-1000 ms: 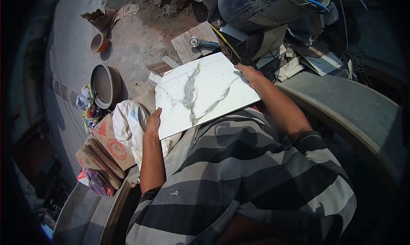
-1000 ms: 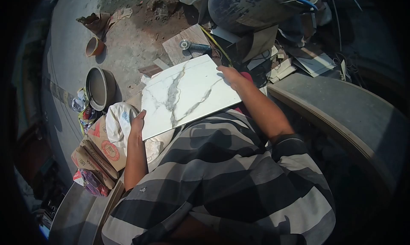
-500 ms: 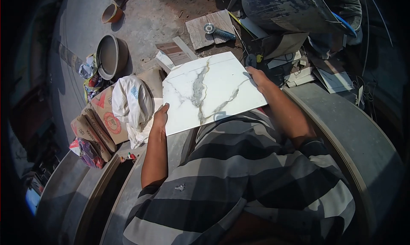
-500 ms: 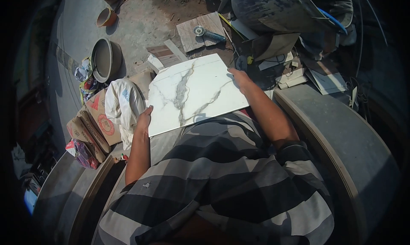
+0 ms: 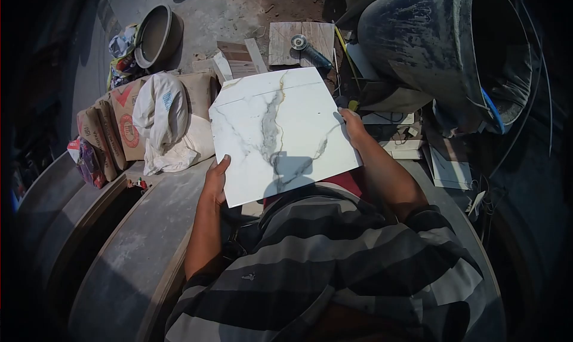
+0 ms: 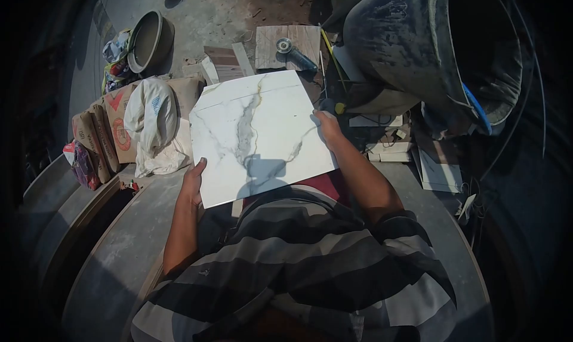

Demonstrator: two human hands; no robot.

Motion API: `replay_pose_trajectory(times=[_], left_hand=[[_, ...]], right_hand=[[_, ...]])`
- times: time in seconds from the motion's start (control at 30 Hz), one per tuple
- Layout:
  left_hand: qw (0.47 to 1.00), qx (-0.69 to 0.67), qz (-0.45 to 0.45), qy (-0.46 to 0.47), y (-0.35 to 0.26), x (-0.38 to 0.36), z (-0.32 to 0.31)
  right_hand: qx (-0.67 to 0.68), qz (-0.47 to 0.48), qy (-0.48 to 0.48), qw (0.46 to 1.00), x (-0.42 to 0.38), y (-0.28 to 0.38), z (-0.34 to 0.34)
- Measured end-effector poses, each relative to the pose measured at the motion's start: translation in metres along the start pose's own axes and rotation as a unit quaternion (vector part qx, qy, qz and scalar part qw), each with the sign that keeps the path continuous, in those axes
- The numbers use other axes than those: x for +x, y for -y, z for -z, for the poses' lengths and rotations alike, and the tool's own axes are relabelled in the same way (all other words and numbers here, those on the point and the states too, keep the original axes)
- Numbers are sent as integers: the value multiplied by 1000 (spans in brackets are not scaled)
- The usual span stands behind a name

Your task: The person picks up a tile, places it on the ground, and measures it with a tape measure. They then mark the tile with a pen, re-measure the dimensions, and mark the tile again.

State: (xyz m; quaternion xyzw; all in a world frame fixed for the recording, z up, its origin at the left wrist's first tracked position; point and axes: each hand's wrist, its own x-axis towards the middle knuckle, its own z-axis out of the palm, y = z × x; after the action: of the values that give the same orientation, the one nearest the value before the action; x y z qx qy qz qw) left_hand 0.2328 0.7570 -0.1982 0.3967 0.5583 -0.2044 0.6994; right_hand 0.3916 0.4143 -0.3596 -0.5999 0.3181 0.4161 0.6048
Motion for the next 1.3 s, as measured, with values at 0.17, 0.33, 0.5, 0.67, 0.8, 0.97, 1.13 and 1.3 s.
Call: replay_pose_trajectory(times=[0.17, 0.33, 0.5, 0.67, 0.8, 0.97, 1.13, 1.3], left_hand=[[999, -35, 22, 11, 11, -2, -1], [999, -38, 13, -10, 18, 27, 1], [998, 0, -23, -56, 33, 90, -3], [986, 93, -132, -45, 37, 179, 15], [975, 148, -154, -66, 28, 234, 28], [965, 155, -197, -76, 30, 309, 34], [959, 161, -229, -53, 26, 368, 31], [940, 204, -274, -23, 25, 434, 39]], right_hand=[[37, -70, 53, 995, 35, -52, 4], [-44, -20, 34, 998, 41, -58, -22], [-142, -83, -16, 986, 160, -122, -28], [-377, -6, -90, 922, 330, -128, -18], [-519, 128, -200, 821, 424, -88, -31], [-607, 243, -198, 731, 505, -81, -37], [-642, 302, -158, 687, 536, -89, -23], [-541, 332, -181, 751, 540, -91, 13]])
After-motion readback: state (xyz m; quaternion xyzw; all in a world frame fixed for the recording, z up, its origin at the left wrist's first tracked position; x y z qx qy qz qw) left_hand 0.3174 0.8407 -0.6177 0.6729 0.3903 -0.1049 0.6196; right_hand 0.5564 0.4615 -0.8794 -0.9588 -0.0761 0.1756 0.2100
